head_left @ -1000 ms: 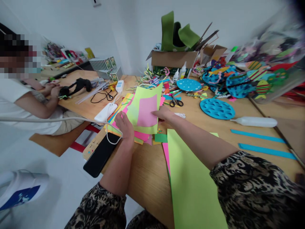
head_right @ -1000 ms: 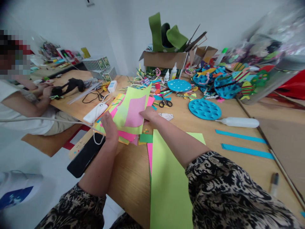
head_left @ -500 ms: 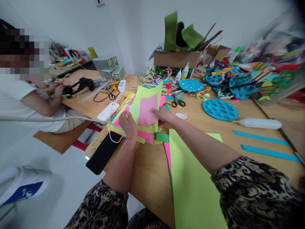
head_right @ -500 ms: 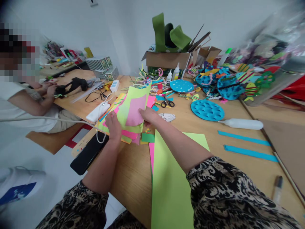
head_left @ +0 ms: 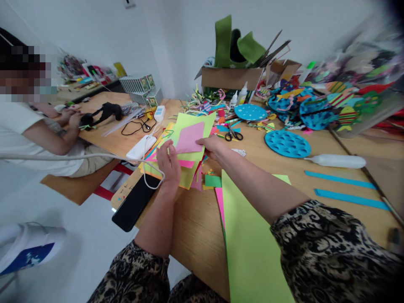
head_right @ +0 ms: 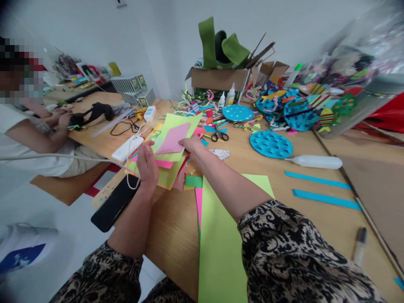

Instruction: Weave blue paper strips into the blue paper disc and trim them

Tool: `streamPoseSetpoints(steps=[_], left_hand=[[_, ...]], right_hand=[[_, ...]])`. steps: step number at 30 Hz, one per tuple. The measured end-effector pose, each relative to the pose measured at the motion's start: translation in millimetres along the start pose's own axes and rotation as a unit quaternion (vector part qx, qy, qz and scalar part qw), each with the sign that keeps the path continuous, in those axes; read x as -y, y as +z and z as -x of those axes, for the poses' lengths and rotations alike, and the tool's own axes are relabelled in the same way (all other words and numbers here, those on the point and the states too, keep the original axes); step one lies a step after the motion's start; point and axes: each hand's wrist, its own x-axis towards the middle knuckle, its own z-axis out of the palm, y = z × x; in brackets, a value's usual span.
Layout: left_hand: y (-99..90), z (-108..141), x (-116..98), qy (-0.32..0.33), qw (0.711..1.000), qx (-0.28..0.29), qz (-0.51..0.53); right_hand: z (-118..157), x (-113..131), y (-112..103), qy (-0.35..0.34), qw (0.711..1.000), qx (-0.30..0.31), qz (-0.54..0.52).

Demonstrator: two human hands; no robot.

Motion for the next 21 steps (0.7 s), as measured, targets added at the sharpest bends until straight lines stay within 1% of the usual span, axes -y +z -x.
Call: streamPoseSetpoints(steps=[3,4,6,8,10,11,14,16,17,19,21], left_hand=[[-5.9,1.0,-5.5,0.109,0.991,0.081,0.013],[-7.3,0.4,-5.7,0.139,0.983,0.119,0.006],[-8.9,-2.1,-4.2,0.173,0.969,0.175,-0.030],[-8.9,-4.7,-1.6,0.176,0.961,0.196,-0.082],[-8.0,-6.4,1.3,0.155,0.960,0.196,-0.125],[-7.5,-6.9,2.7,0.133,0.962,0.194,-0.140],[-6.1,-6.9,5.5,0.038,0.964,0.188,-0.186],[-4.9,-6.6,6.2,-0.022,0.958,0.177,-0.223],[-4.1,-6.5,6.4,-0.047,0.956,0.170,-0.233],[-2.1,-6.9,7.5,-0.087,0.957,0.150,-0.233],[0.0,-8.0,9.9,-0.118,0.960,0.128,-0.220]], right_hand=[[-5.7,8.7,1.1,0.009,1.000,-0.004,-0.024],[-6.6,10.7,0.9,0.014,1.000,-0.006,-0.027],[-6.9,13.9,-0.3,0.027,0.999,-0.009,-0.028],[-4.9,17.0,-2.3,0.039,0.999,-0.005,-0.025],[-1.1,21.0,-4.4,0.049,0.999,0.007,-0.020],[1.3,23.4,-5.4,0.053,0.998,0.016,-0.017],[8.9,30.6,-8.4,0.058,0.997,0.056,-0.010],[12.4,32.6,-11.4,0.036,0.997,0.067,-0.010],[13.4,31.9,-13.5,0.019,0.998,0.057,-0.012],[13.8,26.4,-18.4,0.002,1.000,0.014,-0.011],[13.4,15.9,-23.4,0.027,0.999,-0.017,0.004]])
